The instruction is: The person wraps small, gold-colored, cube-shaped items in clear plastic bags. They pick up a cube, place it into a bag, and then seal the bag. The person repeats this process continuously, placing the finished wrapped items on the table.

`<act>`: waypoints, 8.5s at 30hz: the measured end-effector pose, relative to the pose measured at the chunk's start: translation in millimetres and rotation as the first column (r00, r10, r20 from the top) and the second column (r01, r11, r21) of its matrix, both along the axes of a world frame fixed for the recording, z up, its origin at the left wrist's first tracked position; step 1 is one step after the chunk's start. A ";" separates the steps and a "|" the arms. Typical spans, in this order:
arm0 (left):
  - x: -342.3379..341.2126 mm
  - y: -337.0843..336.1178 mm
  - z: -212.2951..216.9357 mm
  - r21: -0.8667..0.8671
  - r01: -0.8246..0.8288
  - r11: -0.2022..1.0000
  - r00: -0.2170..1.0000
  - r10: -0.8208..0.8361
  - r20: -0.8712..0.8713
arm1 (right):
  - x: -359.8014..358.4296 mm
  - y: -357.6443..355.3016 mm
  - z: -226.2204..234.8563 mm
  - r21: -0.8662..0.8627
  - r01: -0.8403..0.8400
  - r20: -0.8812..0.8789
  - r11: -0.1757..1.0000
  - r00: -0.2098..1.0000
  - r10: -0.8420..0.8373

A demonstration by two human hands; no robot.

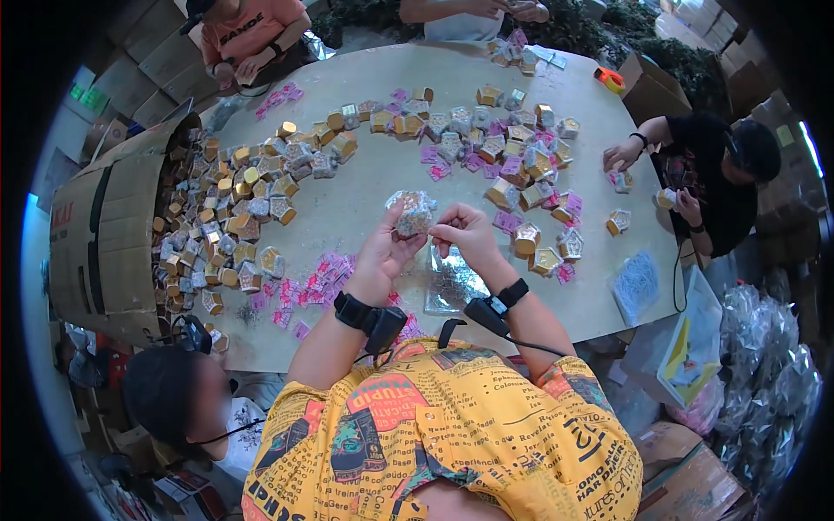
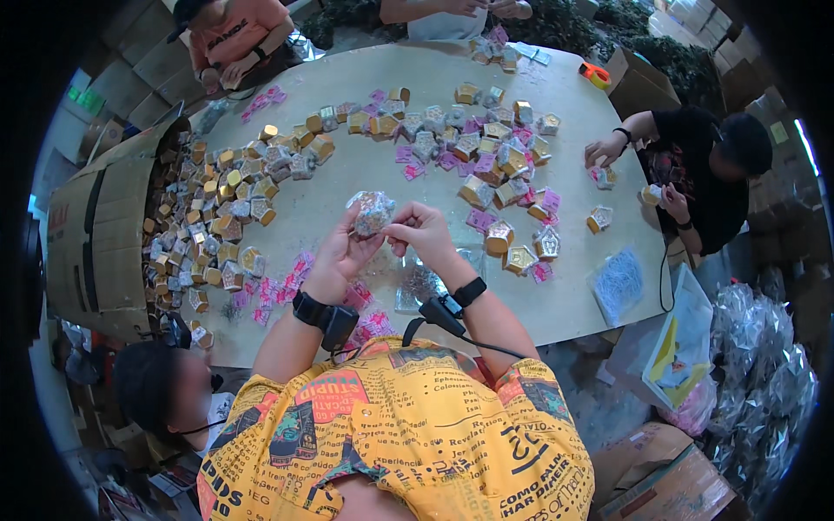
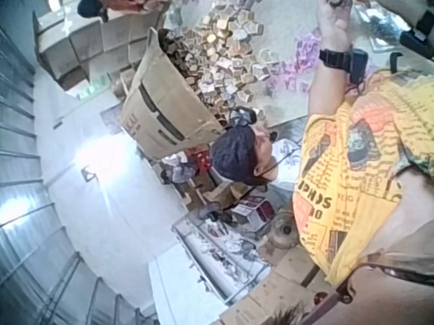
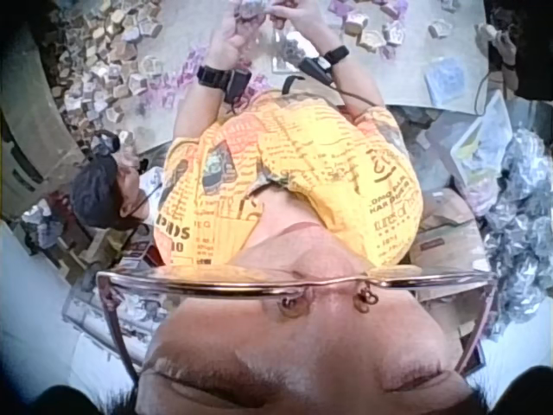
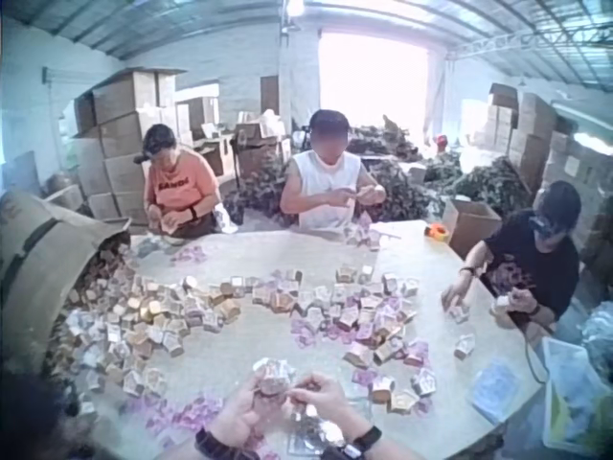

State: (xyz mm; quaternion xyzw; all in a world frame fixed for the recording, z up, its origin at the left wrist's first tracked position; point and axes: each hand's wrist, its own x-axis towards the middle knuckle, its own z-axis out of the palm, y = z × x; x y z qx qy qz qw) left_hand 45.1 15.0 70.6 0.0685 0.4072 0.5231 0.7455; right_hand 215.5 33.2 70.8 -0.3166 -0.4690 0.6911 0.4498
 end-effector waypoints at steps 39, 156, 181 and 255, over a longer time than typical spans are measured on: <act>20.6 -6.2 -8.6 -0.148 0.095 0.984 0.975 -0.122 -0.183 | 44.6 15.6 -11.0 0.165 0.024 0.461 0.986 0.882 -0.098; 4.7 -55.3 -13.8 0.367 0.552 0.749 0.232 0.285 -0.930 | -7.6 -53.3 -58.8 -0.254 0.099 -0.057 0.962 0.991 -0.117; -28.4 -19.1 -47.6 0.117 0.668 0.735 0.443 -0.266 -0.856 | -4.8 -28.8 -34.3 0.445 -0.315 0.680 0.838 0.728 -0.088; -82.2 -4.3 -23.8 0.249 0.050 0.967 0.979 0.002 -0.205 | -50.2 -16.9 41.5 0.819 -0.363 0.567 0.445 0.635 -0.525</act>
